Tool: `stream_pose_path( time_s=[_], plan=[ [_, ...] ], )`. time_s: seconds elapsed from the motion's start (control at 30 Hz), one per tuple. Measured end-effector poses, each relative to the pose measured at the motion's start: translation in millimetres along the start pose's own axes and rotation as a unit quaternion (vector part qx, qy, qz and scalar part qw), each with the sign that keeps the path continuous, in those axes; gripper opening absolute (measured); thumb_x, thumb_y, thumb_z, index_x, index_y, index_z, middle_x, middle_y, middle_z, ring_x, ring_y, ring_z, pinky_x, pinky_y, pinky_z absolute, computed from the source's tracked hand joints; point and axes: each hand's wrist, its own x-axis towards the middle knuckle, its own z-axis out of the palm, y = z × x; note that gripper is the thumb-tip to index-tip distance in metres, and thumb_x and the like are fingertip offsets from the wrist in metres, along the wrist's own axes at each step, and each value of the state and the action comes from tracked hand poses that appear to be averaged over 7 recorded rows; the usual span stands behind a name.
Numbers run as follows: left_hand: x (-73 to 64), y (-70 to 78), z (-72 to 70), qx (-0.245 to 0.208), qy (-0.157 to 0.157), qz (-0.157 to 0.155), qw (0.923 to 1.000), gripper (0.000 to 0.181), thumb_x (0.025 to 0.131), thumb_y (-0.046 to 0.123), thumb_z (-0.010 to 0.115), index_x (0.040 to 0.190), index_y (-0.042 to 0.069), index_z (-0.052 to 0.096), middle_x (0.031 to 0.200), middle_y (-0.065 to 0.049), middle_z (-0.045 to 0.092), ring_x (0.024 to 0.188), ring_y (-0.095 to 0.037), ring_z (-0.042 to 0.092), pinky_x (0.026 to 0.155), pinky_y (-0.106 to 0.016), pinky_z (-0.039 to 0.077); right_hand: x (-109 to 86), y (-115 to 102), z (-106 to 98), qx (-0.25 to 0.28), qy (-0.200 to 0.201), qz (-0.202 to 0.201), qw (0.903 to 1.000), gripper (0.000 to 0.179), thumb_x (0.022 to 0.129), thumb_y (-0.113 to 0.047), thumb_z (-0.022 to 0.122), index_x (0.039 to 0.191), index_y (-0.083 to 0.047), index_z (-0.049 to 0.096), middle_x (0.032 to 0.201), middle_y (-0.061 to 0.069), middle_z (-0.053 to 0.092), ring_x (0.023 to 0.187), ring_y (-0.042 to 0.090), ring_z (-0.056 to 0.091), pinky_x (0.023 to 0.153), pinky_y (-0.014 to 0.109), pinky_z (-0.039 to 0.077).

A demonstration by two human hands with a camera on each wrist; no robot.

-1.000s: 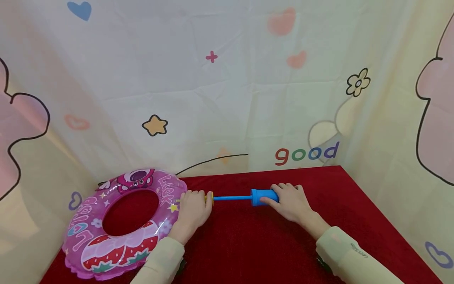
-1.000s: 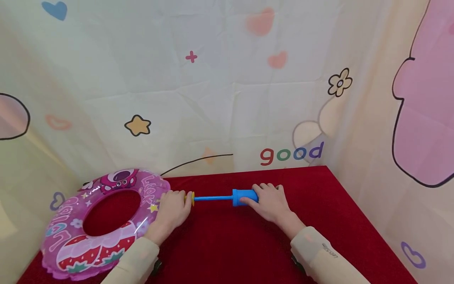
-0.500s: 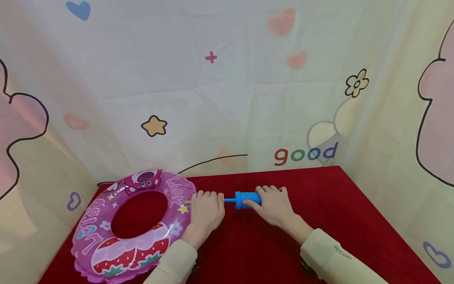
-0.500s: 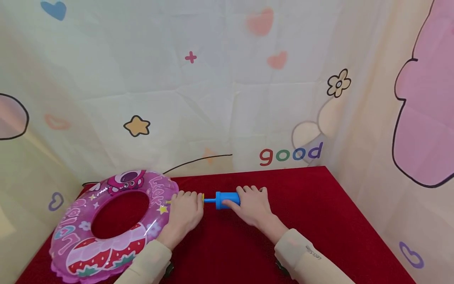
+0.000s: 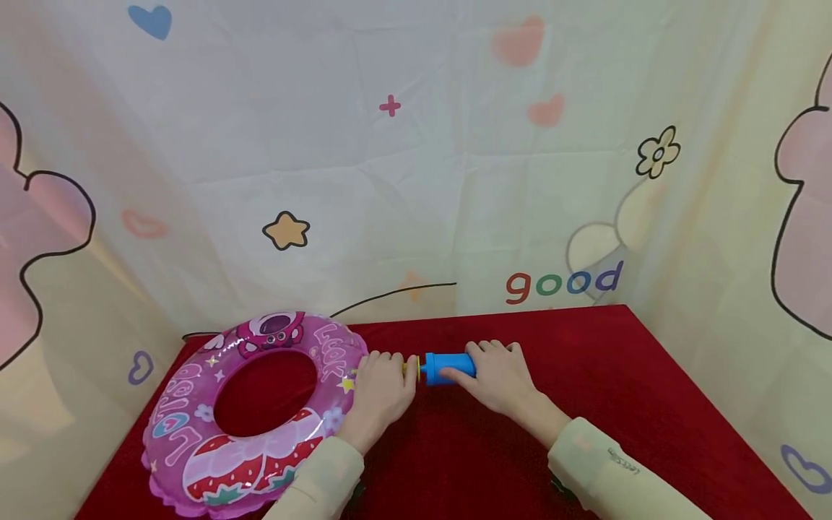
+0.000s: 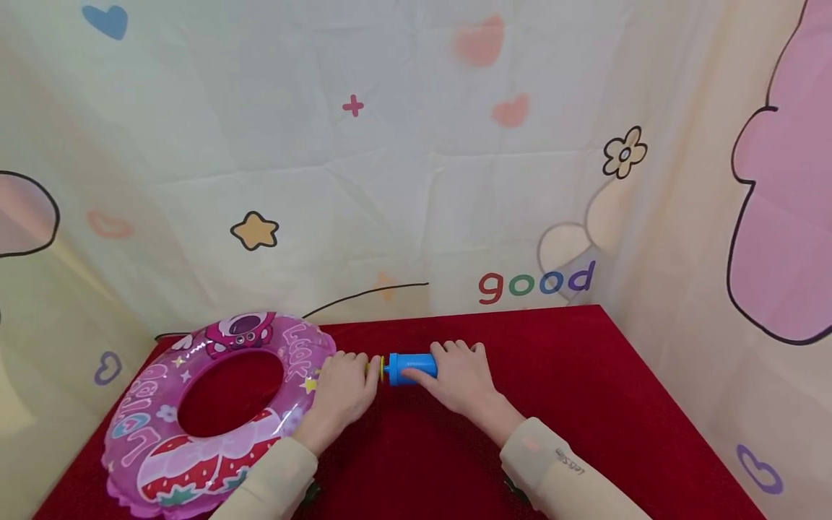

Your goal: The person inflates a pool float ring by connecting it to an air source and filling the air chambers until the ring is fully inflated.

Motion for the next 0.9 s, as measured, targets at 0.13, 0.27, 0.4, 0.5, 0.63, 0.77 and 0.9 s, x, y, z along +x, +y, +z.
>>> stream_pose_path(
  time_s=[0.13, 0.27, 0.4, 0.5, 0.63, 0.77, 0.9],
  plan=[
    [3.8, -6.5, 0.5, -0.001, -0.001, -0.004, 1.0000, 0.045, 0.105, 0.037, 0.049, 0.066, 0.014, 0.053, 0.064, -0.003, 0.051, 0.079, -0.028, 0.059, 0.077, -0.042, 0.047, -1.8, 19.6, 0.3, 0.007, -0.011, 0.006, 0.9999, 0.072, 0.091, -0.077, 0.051, 0.117, -0.012, 0.068, 0.097, 0.004, 0.066, 0.089, 0.021, 0.060, 0.077, 0.044, 0.043],
    [6.3, -14.6, -2.6, -0.005, -0.013, -0.019, 0.9997, 0.046, 0.105, 0.038, 0.049, 0.064, 0.016, 0.049, 0.060, 0.000, 0.044, 0.077, -0.028, 0.057, 0.076, -0.043, 0.046, -2.4, 37.7, -5.7, 0.006, -0.013, 0.001, 0.9999, 0.072, 0.091, -0.076, 0.053, 0.116, -0.011, 0.068, 0.090, 0.003, 0.063, 0.085, 0.020, 0.058, 0.074, 0.042, 0.042],
    [8.0, -19.8, -7.4, -0.013, -0.023, -0.030, 0.9992, 0.047, 0.105, 0.037, 0.049, 0.064, 0.015, 0.049, 0.059, 0.000, 0.042, 0.075, -0.028, 0.056, 0.075, -0.043, 0.046, -3.3, 56.5, -13.3, 0.000, -0.009, -0.003, 1.0000, 0.072, 0.091, -0.076, 0.053, 0.116, -0.010, 0.069, 0.088, 0.002, 0.062, 0.084, 0.020, 0.057, 0.073, 0.041, 0.041],
    [9.0, -20.5, -8.7, -0.015, -0.031, -0.036, 0.9988, 0.048, 0.105, 0.037, 0.049, 0.063, 0.014, 0.048, 0.058, -0.001, 0.042, 0.075, -0.028, 0.056, 0.075, -0.043, 0.046, -5.7, 69.9, -17.6, 0.001, -0.013, -0.002, 0.9999, 0.072, 0.091, -0.075, 0.054, 0.118, -0.010, 0.068, 0.090, 0.003, 0.063, 0.085, 0.021, 0.057, 0.074, 0.042, 0.042],
    [10.4, -14.9, -8.0, -0.018, -0.036, -0.036, 0.9985, 0.049, 0.105, 0.036, 0.049, 0.062, 0.014, 0.047, 0.058, -0.001, 0.041, 0.074, -0.029, 0.057, 0.076, -0.043, 0.046, -12.5, 86.7, -19.1, 0.005, -0.027, 0.006, 0.9996, 0.073, 0.092, -0.073, 0.056, 0.123, -0.008, 0.067, 0.096, 0.006, 0.065, 0.089, 0.023, 0.059, 0.076, 0.045, 0.043],
    [9.3, -6.9, -4.0, -0.022, -0.042, -0.034, 0.9983, 0.050, 0.105, 0.035, 0.049, 0.061, 0.013, 0.047, 0.056, -0.001, 0.041, 0.071, -0.027, 0.054, 0.076, -0.043, 0.046, -21.6, 96.0, -14.8, 0.019, -0.043, 0.011, 0.9988, 0.074, 0.093, -0.070, 0.056, 0.128, -0.005, 0.066, 0.105, 0.011, 0.067, 0.095, 0.027, 0.061, 0.078, 0.048, 0.045],
    [5.6, 3.9, -0.1, -0.006, -0.035, -0.025, 0.9990, 0.048, 0.105, 0.032, 0.050, 0.061, 0.014, 0.047, 0.056, -0.001, 0.041, 0.071, -0.028, 0.056, 0.075, -0.042, 0.046, -27.4, 92.3, -12.0, 0.026, -0.042, 0.009, 0.9987, 0.074, 0.094, -0.069, 0.054, 0.128, -0.005, 0.066, 0.107, 0.011, 0.068, 0.096, 0.028, 0.062, 0.078, 0.048, 0.045]
  ],
)
